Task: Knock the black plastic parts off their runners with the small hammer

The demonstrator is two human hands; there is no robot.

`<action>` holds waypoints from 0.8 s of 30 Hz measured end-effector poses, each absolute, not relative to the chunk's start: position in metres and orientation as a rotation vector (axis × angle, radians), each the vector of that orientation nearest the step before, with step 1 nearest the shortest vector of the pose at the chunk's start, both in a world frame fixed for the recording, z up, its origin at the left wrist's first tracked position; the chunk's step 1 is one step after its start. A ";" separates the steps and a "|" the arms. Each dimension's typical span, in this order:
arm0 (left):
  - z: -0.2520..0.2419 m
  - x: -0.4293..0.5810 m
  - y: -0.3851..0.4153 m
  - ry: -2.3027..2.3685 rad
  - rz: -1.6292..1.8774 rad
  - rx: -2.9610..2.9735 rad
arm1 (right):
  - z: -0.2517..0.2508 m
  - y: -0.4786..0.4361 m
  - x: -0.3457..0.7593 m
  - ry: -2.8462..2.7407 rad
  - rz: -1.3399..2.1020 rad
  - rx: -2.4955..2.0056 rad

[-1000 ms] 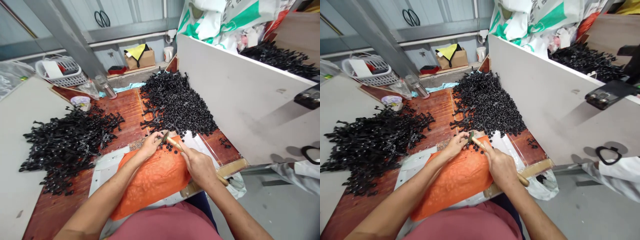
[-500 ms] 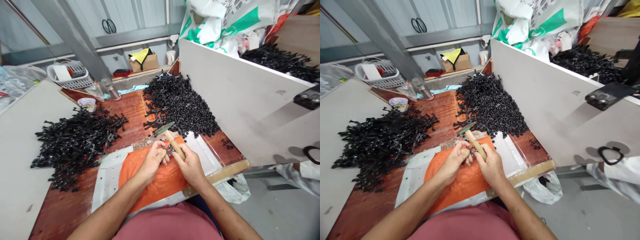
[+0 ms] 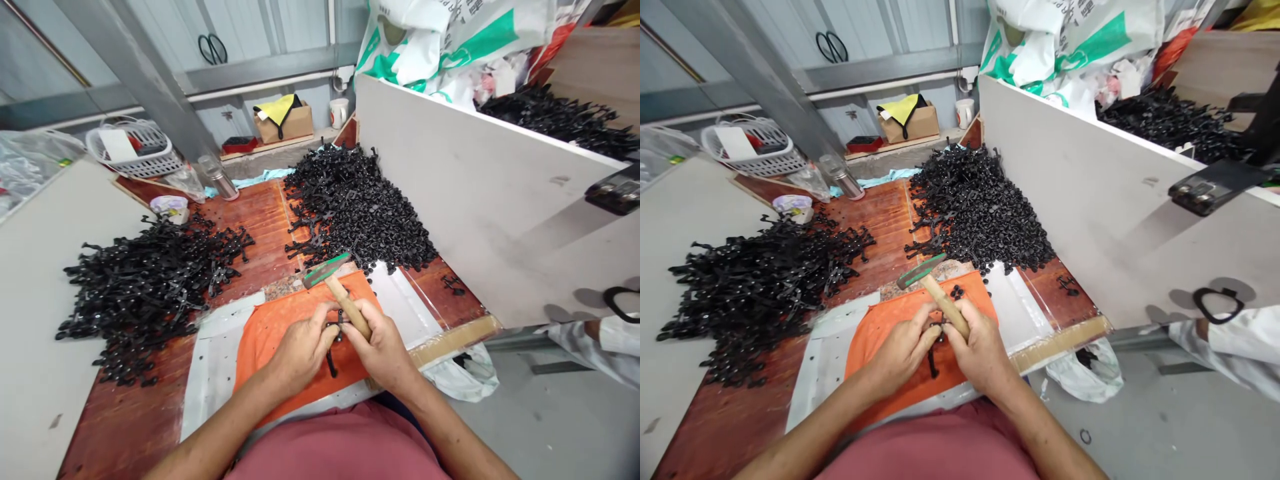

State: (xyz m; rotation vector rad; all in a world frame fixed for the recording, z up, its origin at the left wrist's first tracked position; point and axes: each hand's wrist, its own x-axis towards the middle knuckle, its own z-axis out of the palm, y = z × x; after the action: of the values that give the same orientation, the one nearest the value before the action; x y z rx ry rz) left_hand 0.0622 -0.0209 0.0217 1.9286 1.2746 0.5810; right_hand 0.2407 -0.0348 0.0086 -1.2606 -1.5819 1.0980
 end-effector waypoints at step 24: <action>-0.019 0.069 0.052 1.667 0.412 2.069 | -0.056 -0.063 0.319 -1.451 0.916 -1.727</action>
State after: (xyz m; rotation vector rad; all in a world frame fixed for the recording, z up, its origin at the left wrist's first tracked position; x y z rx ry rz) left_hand 0.0691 0.0521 -0.0185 2.0686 1.6668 0.4116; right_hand 0.3195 -0.0629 -0.0564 -1.7270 -1.4506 0.9157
